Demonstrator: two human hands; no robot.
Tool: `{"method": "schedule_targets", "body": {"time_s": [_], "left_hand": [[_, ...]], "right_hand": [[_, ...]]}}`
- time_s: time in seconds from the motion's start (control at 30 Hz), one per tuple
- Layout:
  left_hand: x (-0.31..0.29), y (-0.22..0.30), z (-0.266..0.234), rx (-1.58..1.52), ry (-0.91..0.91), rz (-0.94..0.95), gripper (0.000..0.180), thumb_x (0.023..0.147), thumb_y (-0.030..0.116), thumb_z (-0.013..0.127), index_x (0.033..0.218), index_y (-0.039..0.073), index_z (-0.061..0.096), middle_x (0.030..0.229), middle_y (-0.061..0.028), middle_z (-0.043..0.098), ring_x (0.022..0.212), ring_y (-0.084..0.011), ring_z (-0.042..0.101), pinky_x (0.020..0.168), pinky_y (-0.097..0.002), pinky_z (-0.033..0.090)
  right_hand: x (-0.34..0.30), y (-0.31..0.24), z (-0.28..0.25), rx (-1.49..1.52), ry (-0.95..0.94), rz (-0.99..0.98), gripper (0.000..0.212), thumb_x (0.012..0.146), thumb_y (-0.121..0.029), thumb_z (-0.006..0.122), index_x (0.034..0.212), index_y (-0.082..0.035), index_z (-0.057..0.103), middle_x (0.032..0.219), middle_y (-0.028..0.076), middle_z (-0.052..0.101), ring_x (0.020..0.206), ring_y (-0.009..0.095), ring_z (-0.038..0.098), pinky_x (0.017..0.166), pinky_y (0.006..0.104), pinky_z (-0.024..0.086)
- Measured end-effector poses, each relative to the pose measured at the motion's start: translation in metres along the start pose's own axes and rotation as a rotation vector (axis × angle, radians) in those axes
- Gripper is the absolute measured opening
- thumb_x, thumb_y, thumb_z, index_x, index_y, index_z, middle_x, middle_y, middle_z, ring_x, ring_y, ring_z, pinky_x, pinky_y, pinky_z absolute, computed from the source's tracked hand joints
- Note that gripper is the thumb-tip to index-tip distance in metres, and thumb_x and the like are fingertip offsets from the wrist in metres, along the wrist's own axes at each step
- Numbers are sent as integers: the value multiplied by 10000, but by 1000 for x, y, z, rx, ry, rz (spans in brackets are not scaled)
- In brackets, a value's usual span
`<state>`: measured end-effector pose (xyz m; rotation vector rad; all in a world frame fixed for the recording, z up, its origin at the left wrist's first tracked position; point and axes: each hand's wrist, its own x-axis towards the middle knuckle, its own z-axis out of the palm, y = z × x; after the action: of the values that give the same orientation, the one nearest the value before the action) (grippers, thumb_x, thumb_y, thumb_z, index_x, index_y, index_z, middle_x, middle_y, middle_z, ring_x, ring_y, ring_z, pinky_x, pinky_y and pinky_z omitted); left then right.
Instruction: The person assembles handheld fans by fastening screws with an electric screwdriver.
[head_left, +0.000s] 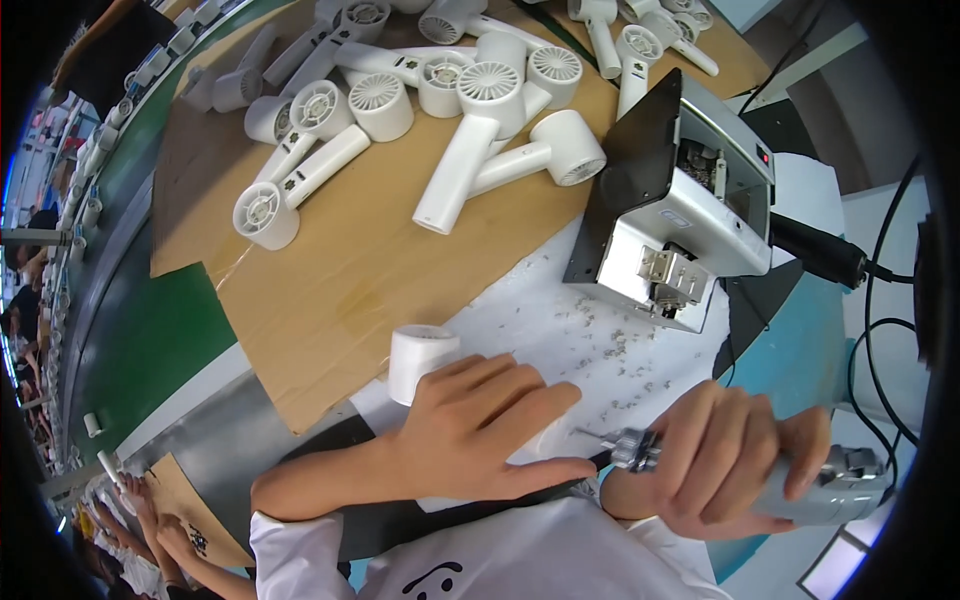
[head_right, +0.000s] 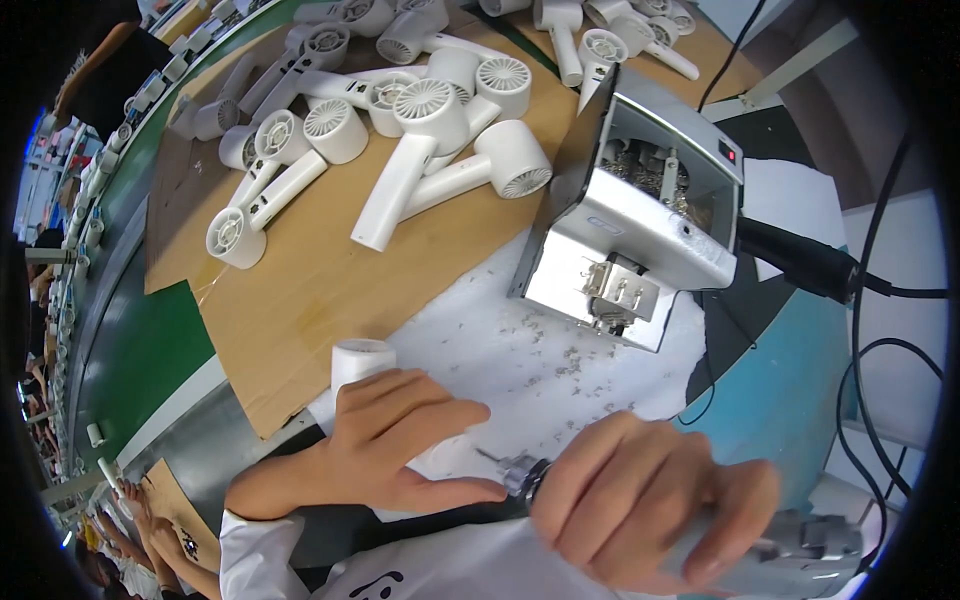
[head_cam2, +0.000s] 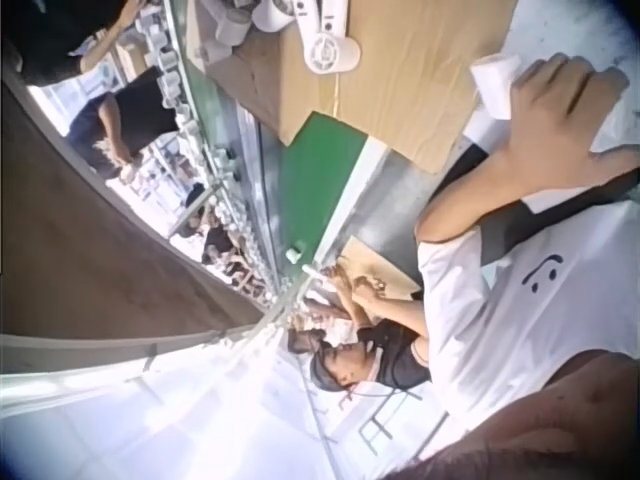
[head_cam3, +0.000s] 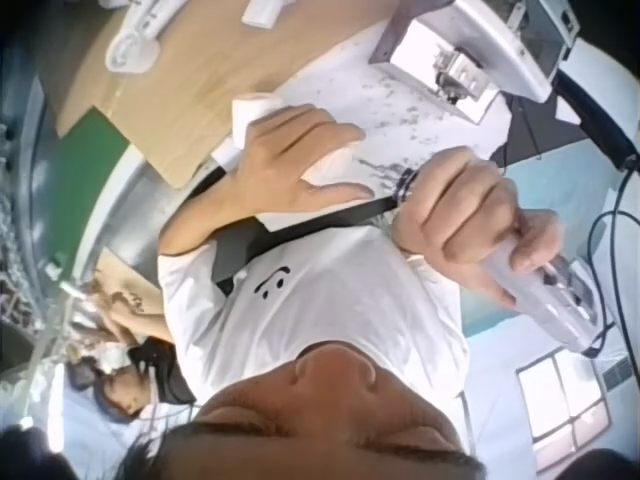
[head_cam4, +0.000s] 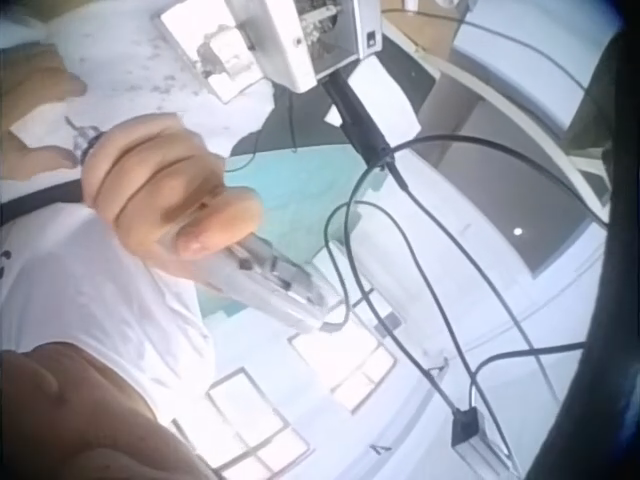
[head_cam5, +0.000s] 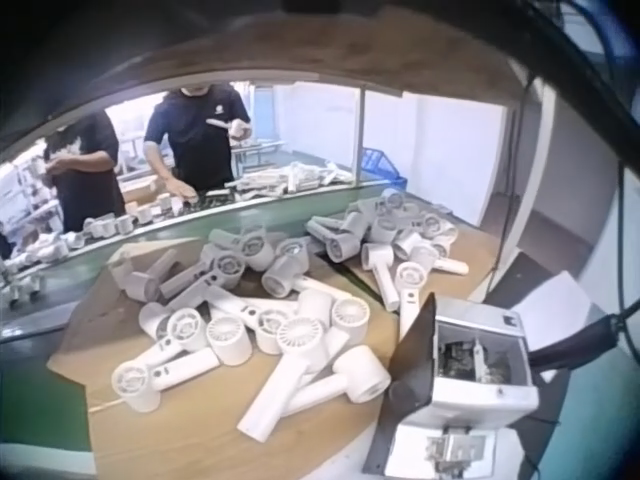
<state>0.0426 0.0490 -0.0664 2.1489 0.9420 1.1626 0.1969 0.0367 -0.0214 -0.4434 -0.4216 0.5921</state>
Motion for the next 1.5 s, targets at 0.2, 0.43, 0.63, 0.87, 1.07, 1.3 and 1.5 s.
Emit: {"method": "schedule_targets", "body": {"time_s": [0.2,0.43,0.63,0.87,1.07,1.3,1.5], "left_hand": [[-3,2,6,-131,32,0,317,594,65,867,811,30,639,632,-52,580,494,-184,536,461,-267,400],[-1,1,3,-121,-39,-11,366,728,207,794,971,8,605,761,-96,580,581,-233,550,511,-304,438],[-5,-1,2,-115,-76,-8,383,797,302,708,1009,5,591,790,-106,549,627,-262,549,549,-337,459],[-2,-3,3,-146,-88,7,377,773,277,718,995,0,594,783,-100,550,612,-259,539,542,-332,451],[1,-4,2,-168,-156,32,418,721,217,768,1026,-25,616,816,-120,619,594,-259,552,520,-328,443],[-3,-4,2,-150,-153,24,417,723,210,764,1037,-22,619,829,-116,612,611,-257,552,518,-327,433],[-3,-5,4,-139,-146,25,432,726,236,773,1036,-21,619,821,-117,605,616,-259,556,518,-325,431]], "right_hand": [[28,-5,-14,133,-454,114,520,897,-643,482,925,-127,431,453,-57,448,335,48,421,335,170,350],[82,20,-30,-177,-882,123,808,812,-773,441,1139,-34,432,593,-15,479,435,106,388,471,294,320],[84,36,-35,-218,-837,163,1006,720,-887,401,1117,38,399,581,25,461,452,135,423,468,322,407],[90,50,-28,-257,-1019,113,1076,694,-929,344,1119,58,407,635,98,522,434,126,439,383,258,336],[82,57,-9,-545,-581,234,1037,785,-869,203,1154,81,392,534,19,434,402,118,347,374,256,317],[93,36,-24,-247,-734,269,1022,760,-891,267,1148,43,417,556,25,434,421,122,377,385,287,340],[89,19,-24,-199,-750,270,927,794,-839,356,1210,-11,378,595,21,454,451,123,408,463,313,382]]}}
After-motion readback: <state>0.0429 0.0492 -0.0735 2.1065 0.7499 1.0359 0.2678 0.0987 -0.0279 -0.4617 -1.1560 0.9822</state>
